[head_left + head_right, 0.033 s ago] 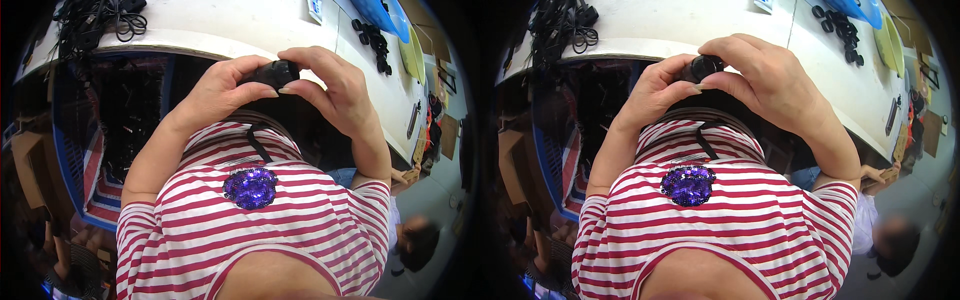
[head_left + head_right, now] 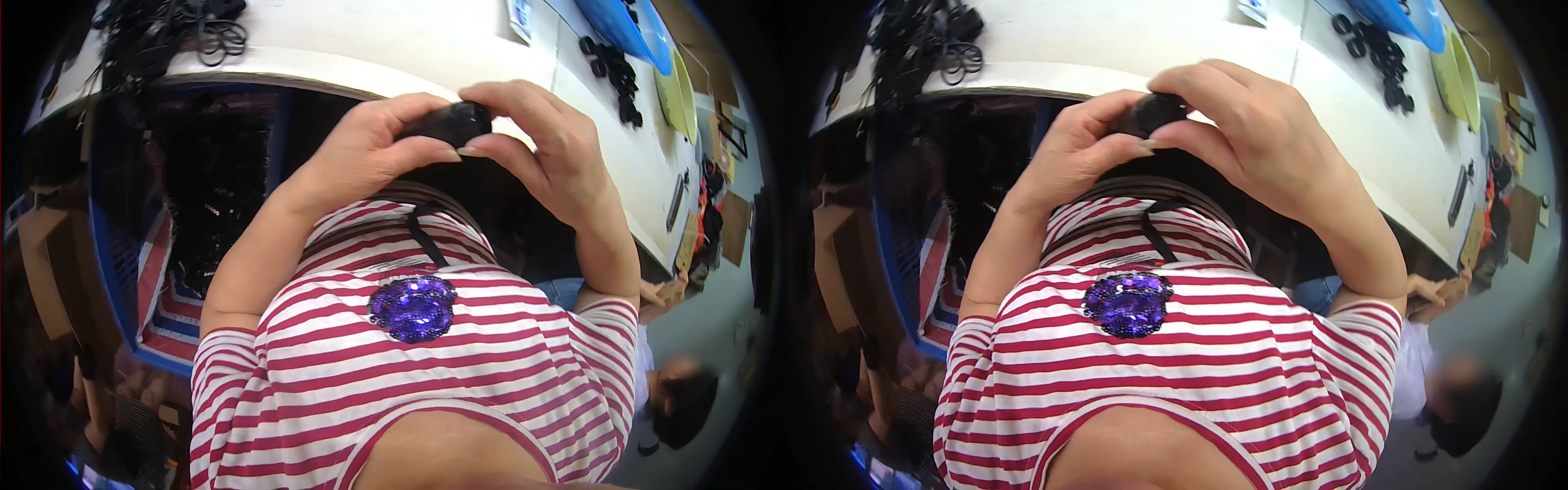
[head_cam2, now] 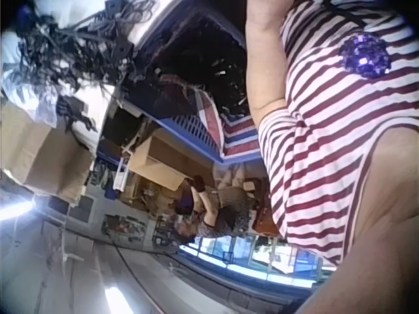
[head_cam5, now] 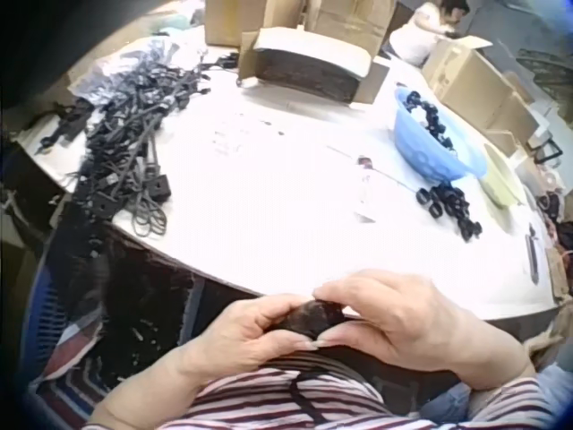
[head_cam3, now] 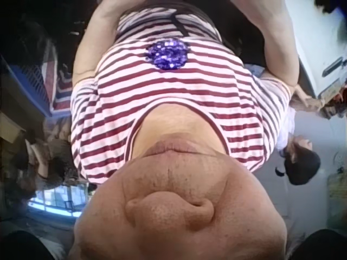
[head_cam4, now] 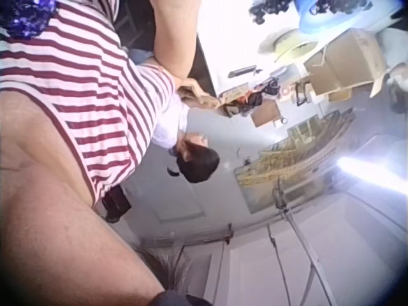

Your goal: The person assembles small electronic components at a workbench. They repeatedly pick up a black cylindrical device, apply glue from a tube to its interior, insert a small white component, and secure it with a black cap. The process is repeated for multiple units.

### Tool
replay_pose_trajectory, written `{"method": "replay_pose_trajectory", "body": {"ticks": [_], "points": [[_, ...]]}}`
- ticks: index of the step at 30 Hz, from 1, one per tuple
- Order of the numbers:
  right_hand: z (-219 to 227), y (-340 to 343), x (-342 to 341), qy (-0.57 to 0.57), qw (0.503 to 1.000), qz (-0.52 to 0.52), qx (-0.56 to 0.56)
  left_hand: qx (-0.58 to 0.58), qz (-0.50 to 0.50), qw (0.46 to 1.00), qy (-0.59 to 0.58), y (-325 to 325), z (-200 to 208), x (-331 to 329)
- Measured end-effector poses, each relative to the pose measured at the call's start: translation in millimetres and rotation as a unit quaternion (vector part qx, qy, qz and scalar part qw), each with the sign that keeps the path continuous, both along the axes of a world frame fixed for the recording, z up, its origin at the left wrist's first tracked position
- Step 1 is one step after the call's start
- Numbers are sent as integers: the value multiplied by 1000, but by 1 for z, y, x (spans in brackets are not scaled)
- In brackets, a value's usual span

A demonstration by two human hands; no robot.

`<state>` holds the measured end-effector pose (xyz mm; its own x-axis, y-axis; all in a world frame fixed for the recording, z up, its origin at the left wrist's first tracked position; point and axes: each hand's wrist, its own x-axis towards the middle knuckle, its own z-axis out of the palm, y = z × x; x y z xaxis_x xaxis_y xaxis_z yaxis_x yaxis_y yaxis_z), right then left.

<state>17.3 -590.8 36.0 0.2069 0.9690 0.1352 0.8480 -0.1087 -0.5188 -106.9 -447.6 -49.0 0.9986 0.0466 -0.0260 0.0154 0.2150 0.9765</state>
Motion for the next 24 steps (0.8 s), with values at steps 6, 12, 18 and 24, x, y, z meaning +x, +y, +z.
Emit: {"method": "replay_pose_trajectory", "body": {"ticks": [6,12,18,24], "points": [[1,-1,-4,-18,1000,5,-7,13,-35,996,-76,4,-4,2],[6,2,-5,1,999,45,4,-49,-75,995,-47,8,-1,-4],[4,3,2,-60,993,94,33,10,-44,997,-54,4,-2,-6],[-7,-4,2,-13,1000,5,2,42,15,999,-10,-4,4,-3]]}}
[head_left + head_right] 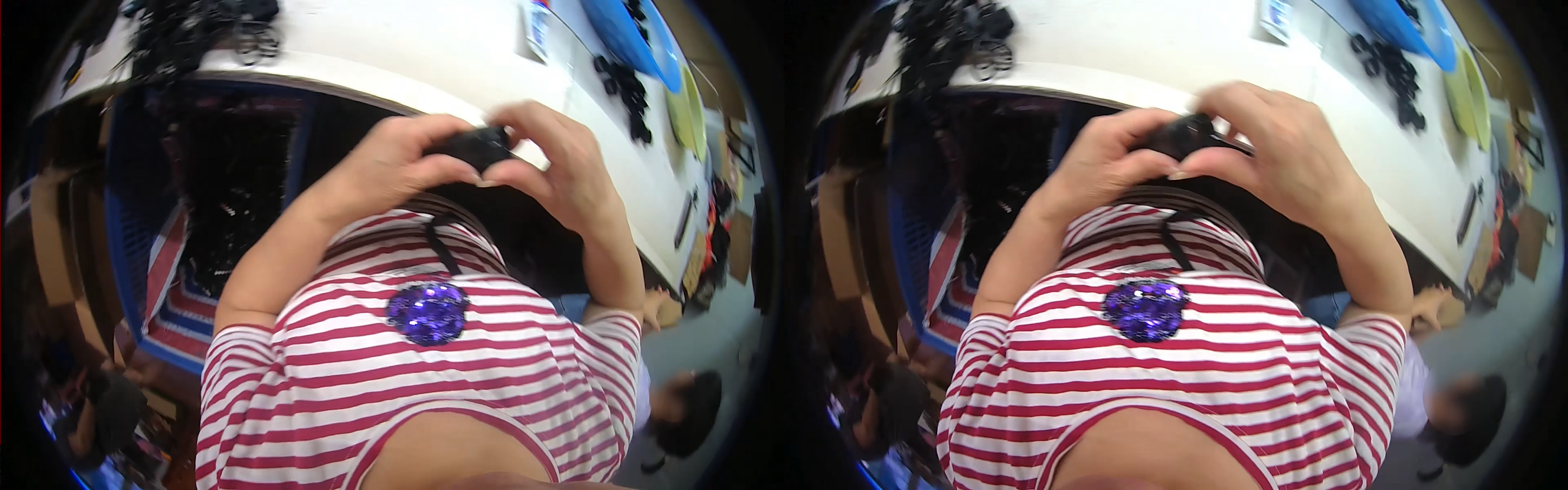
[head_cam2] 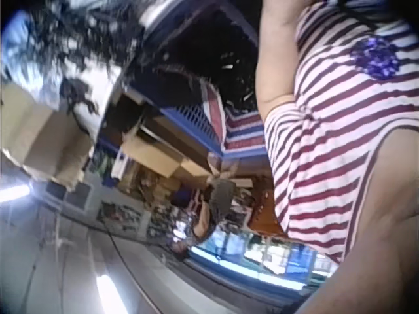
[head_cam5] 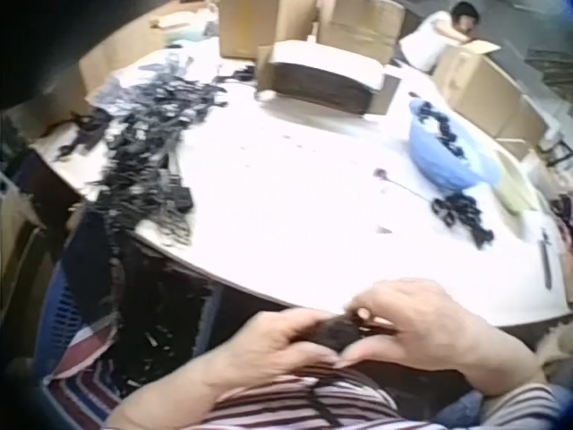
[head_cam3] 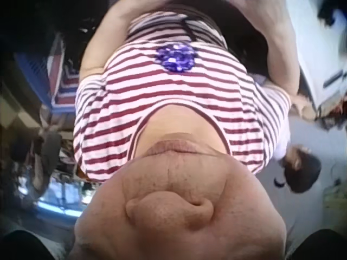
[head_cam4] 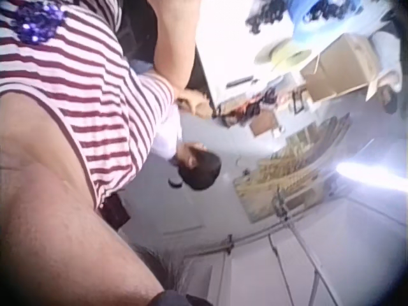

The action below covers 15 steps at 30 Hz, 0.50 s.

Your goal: The person assembles small electronic components at a workbench. They repeatedly pick up a black cylindrical device, apply glue from a tube to its interior, insert a small white component, and secure it with a black cap. The process is repeated for multiple units.

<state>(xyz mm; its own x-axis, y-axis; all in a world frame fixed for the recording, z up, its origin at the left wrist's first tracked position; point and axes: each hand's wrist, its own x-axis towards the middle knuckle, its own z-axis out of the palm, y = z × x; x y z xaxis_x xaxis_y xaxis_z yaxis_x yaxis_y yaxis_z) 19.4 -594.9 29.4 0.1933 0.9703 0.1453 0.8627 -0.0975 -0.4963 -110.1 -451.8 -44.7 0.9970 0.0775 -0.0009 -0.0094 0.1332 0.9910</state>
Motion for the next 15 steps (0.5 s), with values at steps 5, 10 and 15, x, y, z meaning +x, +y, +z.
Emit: {"method": "replay_pose_trajectory", "body": {"ticks": [5,10,15], "points": [[-5,-2,11,20,998,60,29,-33,-34,998,28,2,-3,4],[-1,-11,15,-18,999,45,-24,-10,-43,998,33,0,-1,5],[2,-3,3,-19,1000,-14,12,11,-17,999,28,-1,-4,5]]}}
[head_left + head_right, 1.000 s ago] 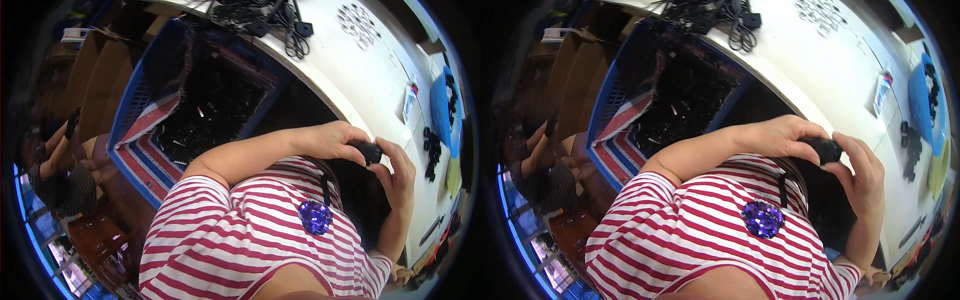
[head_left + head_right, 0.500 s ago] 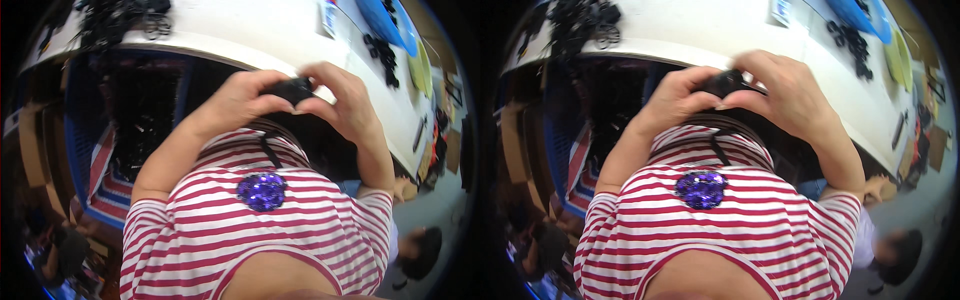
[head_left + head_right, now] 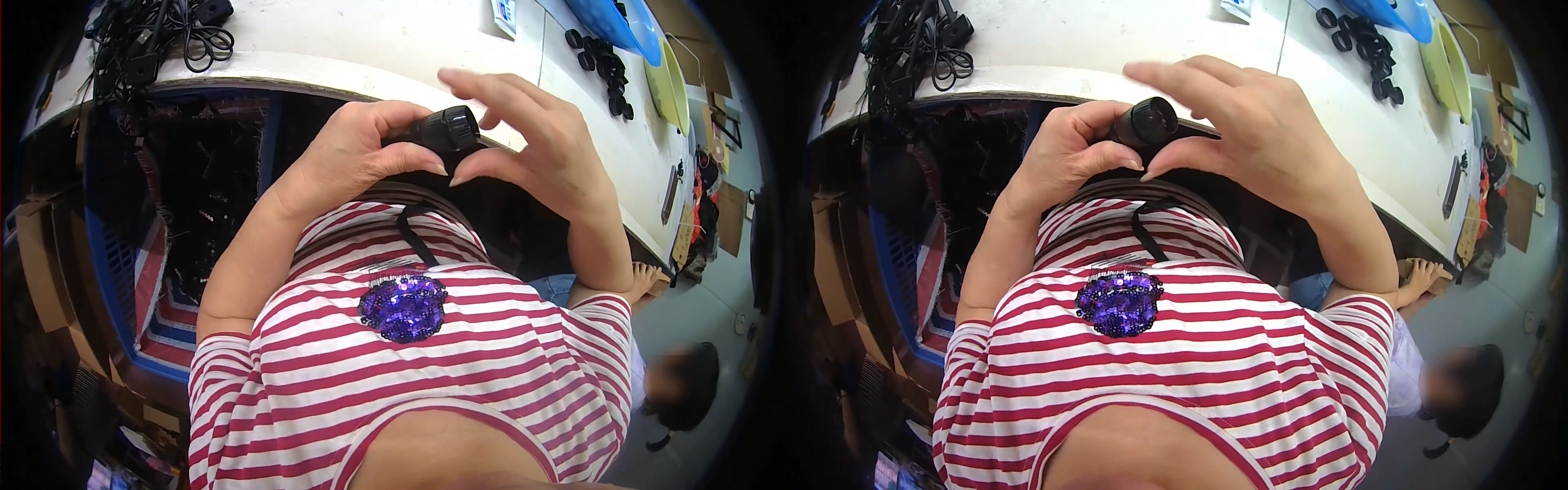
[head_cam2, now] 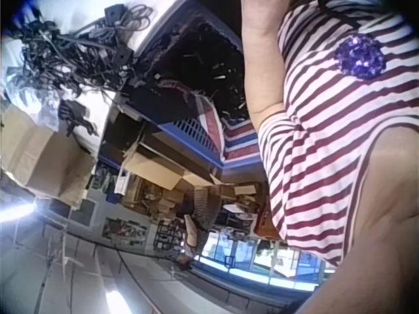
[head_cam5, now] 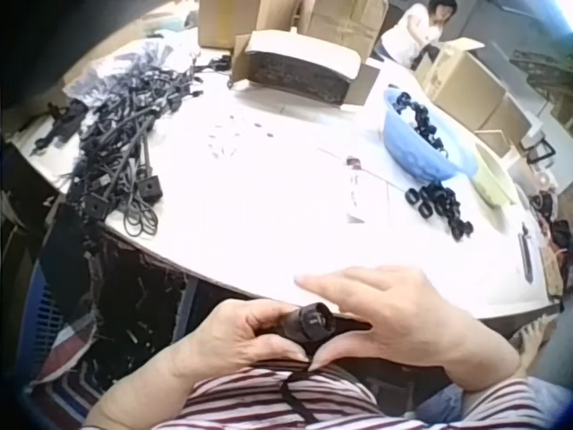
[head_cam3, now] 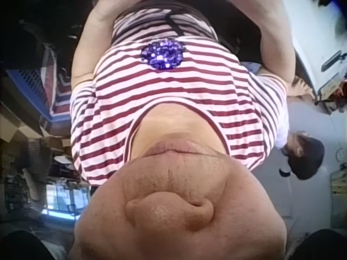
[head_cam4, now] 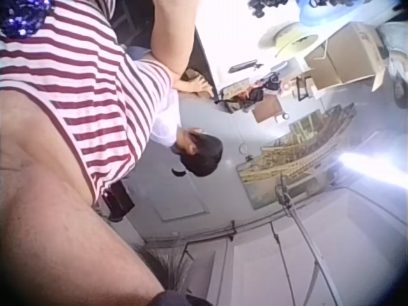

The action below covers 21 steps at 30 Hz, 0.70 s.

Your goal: The person assembles small electronic components at a workbench. They repeatedly pick up a black cylindrical device, apply glue from a tube to its interior, insert a small white component, and secure it with a black cap. The process is repeated for multiple units.

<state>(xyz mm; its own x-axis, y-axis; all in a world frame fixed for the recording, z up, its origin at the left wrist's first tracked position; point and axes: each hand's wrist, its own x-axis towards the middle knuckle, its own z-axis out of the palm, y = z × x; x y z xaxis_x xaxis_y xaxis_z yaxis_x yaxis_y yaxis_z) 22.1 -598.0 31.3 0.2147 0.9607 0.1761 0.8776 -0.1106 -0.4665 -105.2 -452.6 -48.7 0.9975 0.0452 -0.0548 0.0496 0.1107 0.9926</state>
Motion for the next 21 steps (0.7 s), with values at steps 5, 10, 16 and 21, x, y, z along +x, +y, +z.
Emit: {"method": "replay_pose_trajectory", "body": {"ticks": [5,10,16,21], "points": [[-7,-1,9,13,992,116,56,-12,-21,999,27,1,5,-3],[0,0,8,-18,991,133,13,-8,-56,998,28,4,4,-5],[-5,-3,-8,22,1000,11,15,31,-4,999,-7,-2,8,-5],[2,-12,-8,16,996,-28,-78,53,21,998,-23,-6,10,-8]]}}
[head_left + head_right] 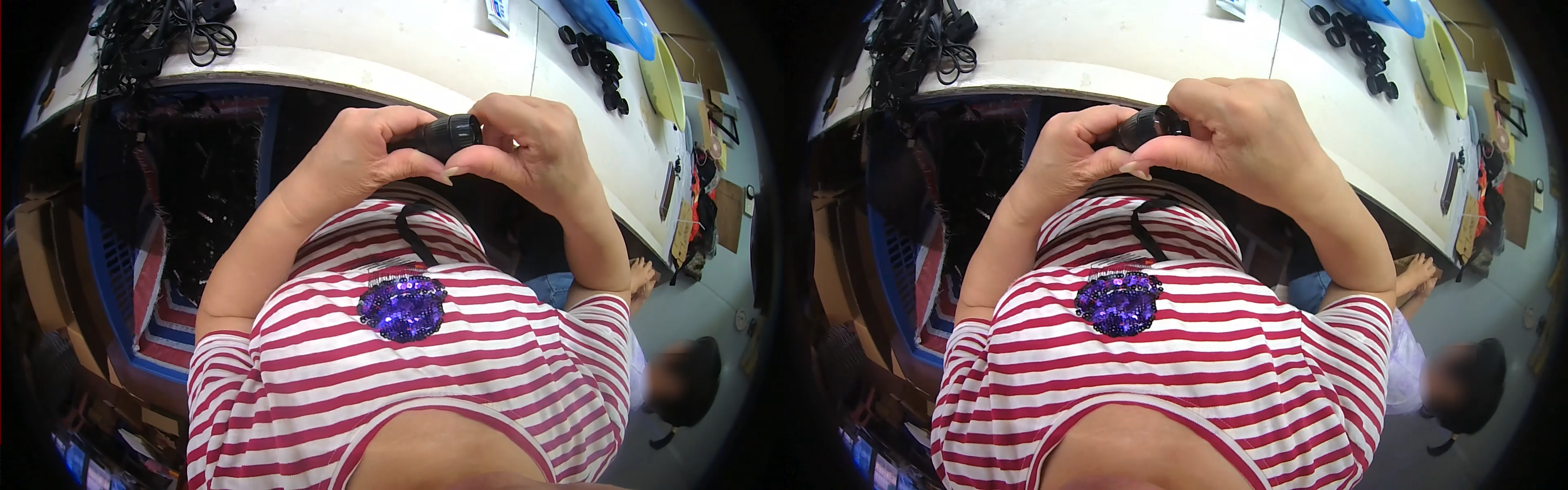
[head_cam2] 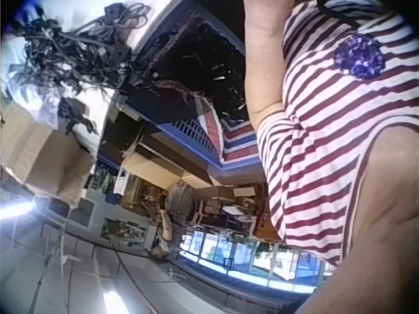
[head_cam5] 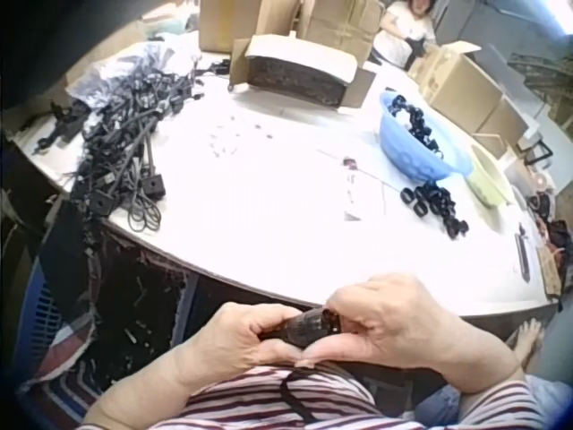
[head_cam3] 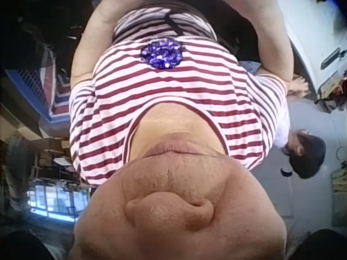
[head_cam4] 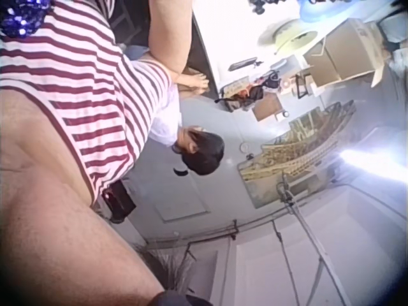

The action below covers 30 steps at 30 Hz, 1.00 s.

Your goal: The person assembles small electronic components at a workbench. They repeatedly pick up a black cylindrical device, apply glue from a tube to its interior, insert a small white component, and secure it with a black cap. The process is repeated for multiple units.

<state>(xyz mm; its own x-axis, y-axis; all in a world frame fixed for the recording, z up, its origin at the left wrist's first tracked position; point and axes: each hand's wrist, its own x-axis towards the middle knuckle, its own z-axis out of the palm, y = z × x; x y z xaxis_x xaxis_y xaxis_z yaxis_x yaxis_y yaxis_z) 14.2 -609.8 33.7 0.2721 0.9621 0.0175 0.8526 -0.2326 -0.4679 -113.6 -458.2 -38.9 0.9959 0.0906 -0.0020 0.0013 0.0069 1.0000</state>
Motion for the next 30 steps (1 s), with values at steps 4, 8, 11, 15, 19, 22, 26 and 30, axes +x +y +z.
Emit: {"method": "replay_pose_trajectory", "body": {"ticks": [4,8,11,15,19,22,26,30], "points": [[0,4,-14,19,996,-37,83,25,26,999,-11,-1,-5,2],[18,4,-13,16,996,-76,-36,98,12,994,-55,-6,0,-2],[23,7,-19,46,996,-44,56,57,19,998,2,0,5,-2],[31,2,-15,31,998,-52,0,176,39,980,-86,-10,14,-2],[31,-2,-20,28,997,-50,49,152,60,985,-56,-8,22,-4],[32,-13,-19,78,994,-61,40,184,49,980,-62,-14,30,-6],[35,-21,-24,37,995,-94,25,186,64,977,-86,-25,35,-6],[45,-27,-26,31,994,-102,39,178,60,978,-94,-32,47,-7]]}}
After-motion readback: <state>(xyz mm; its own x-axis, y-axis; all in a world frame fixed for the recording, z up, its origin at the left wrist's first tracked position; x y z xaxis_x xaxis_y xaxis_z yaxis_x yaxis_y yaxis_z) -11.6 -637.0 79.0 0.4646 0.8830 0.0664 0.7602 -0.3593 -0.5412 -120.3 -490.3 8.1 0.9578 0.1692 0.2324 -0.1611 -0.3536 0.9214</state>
